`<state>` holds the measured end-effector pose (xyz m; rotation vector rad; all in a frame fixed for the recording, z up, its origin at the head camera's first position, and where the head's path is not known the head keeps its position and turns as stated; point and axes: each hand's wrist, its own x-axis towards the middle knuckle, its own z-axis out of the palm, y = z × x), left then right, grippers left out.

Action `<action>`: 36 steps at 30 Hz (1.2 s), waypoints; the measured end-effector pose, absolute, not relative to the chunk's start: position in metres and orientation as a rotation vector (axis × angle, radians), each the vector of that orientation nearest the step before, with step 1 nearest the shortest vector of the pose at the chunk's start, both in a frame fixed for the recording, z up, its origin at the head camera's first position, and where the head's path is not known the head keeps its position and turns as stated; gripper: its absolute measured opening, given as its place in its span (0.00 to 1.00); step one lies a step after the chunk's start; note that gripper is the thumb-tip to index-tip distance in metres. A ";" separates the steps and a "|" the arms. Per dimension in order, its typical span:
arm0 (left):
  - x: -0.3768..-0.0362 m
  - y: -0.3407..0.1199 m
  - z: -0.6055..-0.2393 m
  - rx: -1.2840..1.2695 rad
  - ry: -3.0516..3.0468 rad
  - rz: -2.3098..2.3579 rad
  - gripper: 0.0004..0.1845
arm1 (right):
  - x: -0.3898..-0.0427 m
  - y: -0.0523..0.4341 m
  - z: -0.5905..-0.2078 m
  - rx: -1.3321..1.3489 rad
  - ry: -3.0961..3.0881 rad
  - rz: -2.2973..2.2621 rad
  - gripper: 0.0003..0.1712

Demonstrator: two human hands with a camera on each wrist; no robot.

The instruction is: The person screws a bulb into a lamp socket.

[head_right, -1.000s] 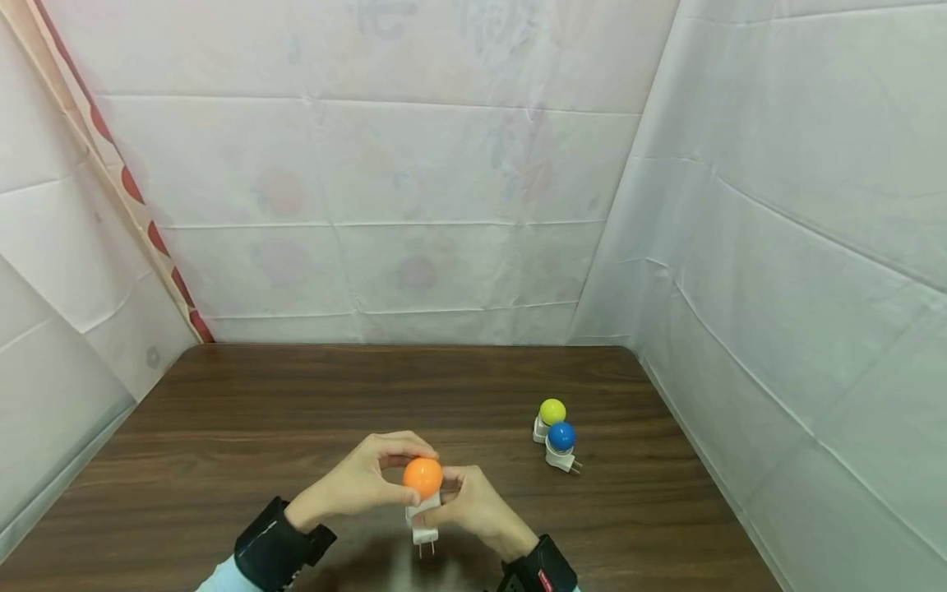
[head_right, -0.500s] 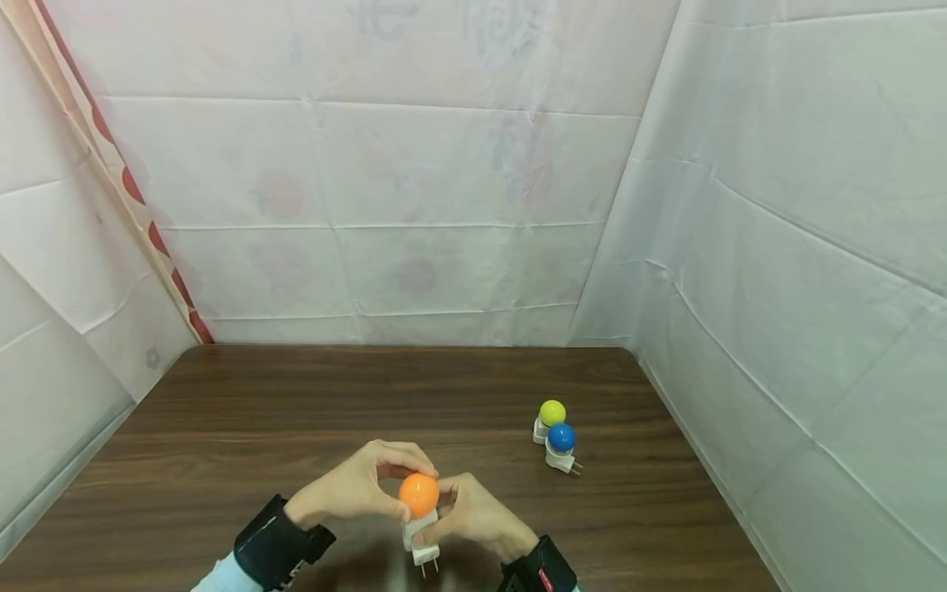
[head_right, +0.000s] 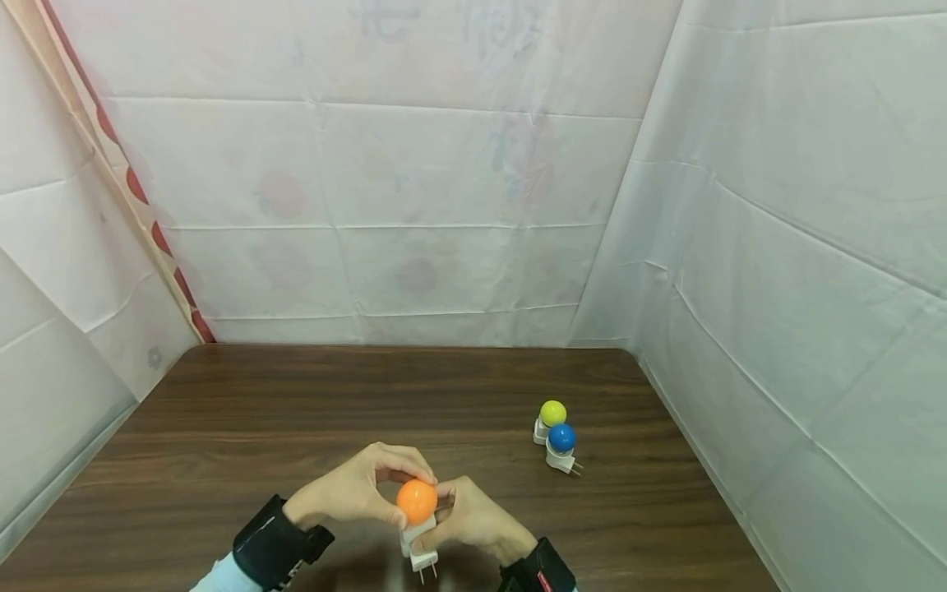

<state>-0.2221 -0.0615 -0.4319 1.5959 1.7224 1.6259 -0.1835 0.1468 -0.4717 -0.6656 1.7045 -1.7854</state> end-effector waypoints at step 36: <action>-0.201 -0.053 -0.436 1.276 2.323 1.702 0.25 | -0.181 0.147 -0.467 -0.620 2.246 -1.863 0.26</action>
